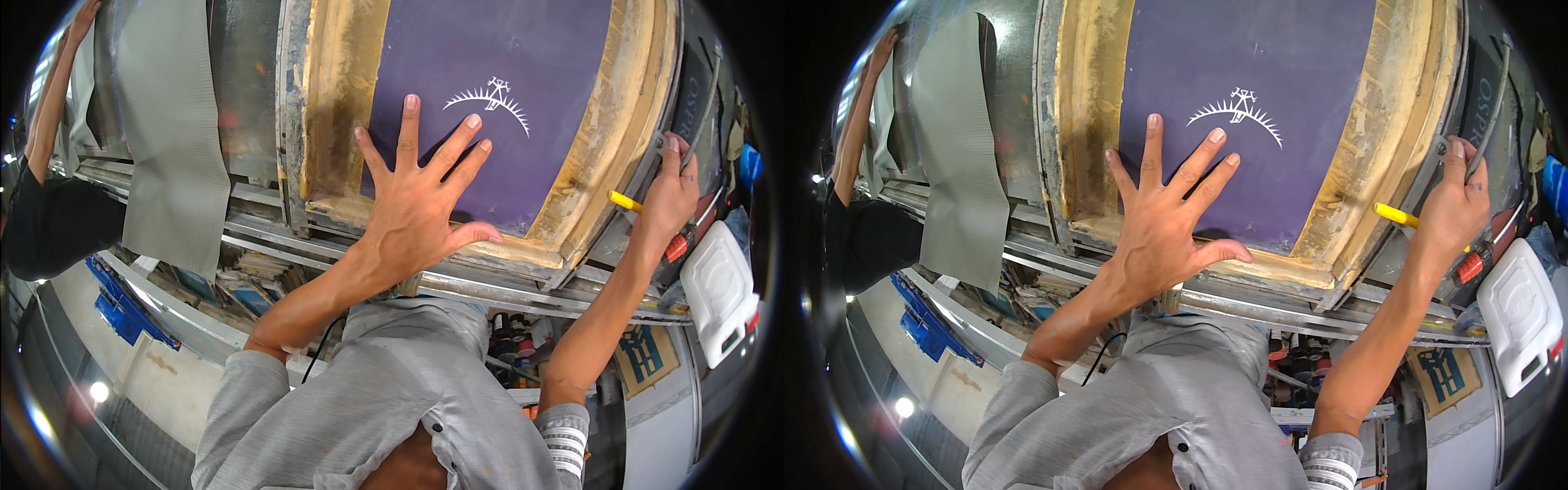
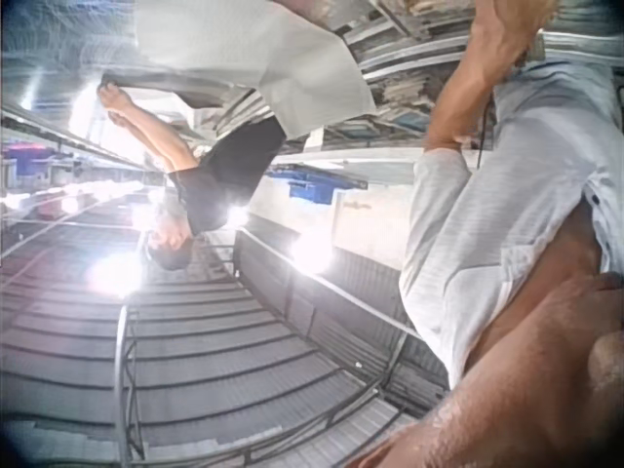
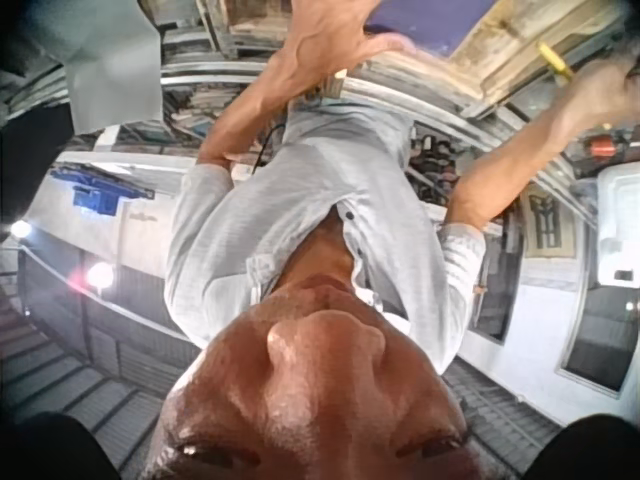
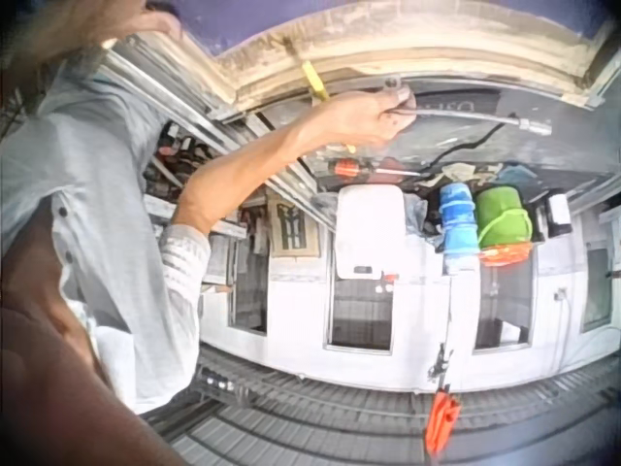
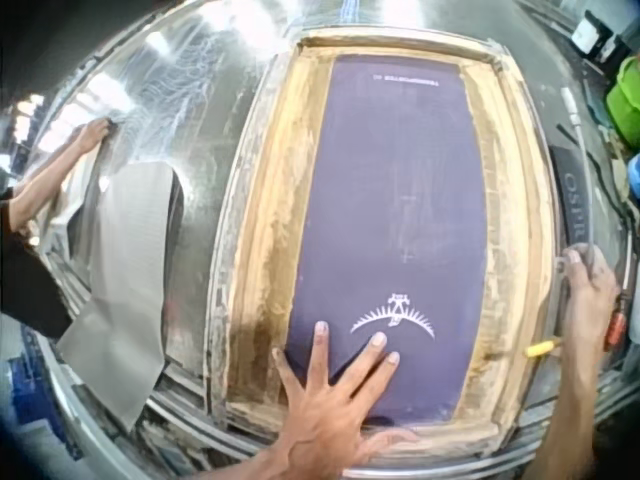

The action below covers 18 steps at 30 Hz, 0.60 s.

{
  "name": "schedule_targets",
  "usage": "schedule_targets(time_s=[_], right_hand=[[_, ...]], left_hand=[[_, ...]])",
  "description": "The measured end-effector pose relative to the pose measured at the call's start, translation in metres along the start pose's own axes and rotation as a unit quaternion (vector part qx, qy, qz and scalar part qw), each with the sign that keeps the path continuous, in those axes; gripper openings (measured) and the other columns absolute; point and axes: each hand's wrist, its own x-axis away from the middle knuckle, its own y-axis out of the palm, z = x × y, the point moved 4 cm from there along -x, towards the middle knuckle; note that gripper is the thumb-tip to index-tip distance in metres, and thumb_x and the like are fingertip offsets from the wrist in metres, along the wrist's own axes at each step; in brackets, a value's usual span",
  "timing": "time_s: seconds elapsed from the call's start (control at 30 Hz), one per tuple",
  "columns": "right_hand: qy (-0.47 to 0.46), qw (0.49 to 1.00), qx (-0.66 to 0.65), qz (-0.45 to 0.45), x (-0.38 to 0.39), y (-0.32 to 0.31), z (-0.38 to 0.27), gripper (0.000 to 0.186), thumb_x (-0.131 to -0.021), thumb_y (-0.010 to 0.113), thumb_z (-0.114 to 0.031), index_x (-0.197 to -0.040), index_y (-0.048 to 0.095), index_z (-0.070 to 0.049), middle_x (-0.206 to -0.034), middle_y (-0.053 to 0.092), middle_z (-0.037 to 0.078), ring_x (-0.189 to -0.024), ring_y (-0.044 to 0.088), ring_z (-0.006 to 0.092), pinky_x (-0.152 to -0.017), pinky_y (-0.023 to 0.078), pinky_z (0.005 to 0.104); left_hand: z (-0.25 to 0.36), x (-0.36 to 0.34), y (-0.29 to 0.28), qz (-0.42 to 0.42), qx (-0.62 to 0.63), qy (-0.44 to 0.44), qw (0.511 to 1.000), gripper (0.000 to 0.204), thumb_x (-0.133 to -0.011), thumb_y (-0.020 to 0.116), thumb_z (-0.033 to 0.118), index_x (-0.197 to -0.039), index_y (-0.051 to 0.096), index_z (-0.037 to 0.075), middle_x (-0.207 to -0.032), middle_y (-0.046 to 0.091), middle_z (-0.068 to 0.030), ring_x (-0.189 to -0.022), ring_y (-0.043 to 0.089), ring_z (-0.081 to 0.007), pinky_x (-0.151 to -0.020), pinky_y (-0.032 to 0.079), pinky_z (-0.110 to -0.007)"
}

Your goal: The person aligns a purple screen printing frame on a conveyor, secures it with clamps, and repeatedly pulls a squeegee across the mesh to transfer white ink onto fabric pieces below. The person adjusts the frame and squeegee position multiple times during the process.

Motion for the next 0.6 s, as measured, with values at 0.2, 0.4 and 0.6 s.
schedule_targets(time_s=[0.2,0.4,0.6], right_hand=[[-0.01,0.999,-0.042,-0.004,-0.001,0.002,0.006,0.029,-0.101,0.062,-0.025,-0.115,0.073,-0.002,-0.102,0.074,0.008,-0.097,0.063,0.0156,-0.091,0.047,0.0299],[-0.031,0.999,-0.019,0.018,0.007,0.002,-0.007,0.028,-0.101,0.062,-0.024,-0.112,0.072,0.0,-0.094,0.072,0.007,-0.089,0.061,0.0138,-0.086,0.048,0.0287],[-0.035,0.999,0.001,0.024,0.007,0.0,-0.007,0.03,-0.101,0.06,-0.026,-0.115,0.073,-0.003,-0.095,0.074,0.011,-0.089,0.065,0.0177,-0.085,0.049,0.031]], left_hand=[[0.0,-0.007,0.003,-0.029,-0.023,-0.024,0.999,0.112,-0.067,0.073,0.078,-0.152,0.049,0.009,-0.166,0.034,-0.0059,-0.153,0.002,-0.0561,-0.098,0.01,-0.093],[0.0,-0.006,0.006,-0.009,-0.044,-0.023,0.999,0.111,-0.068,0.074,0.075,-0.153,0.047,0.009,-0.166,0.034,-0.0058,-0.154,0.005,-0.0541,-0.098,0.011,-0.093],[0.001,-0.004,0.012,0.0,-0.064,-0.027,0.998,0.112,-0.069,0.069,0.079,-0.155,0.045,0.012,-0.168,0.033,-0.0043,-0.156,0.004,-0.0515,-0.1,0.008,-0.092]])
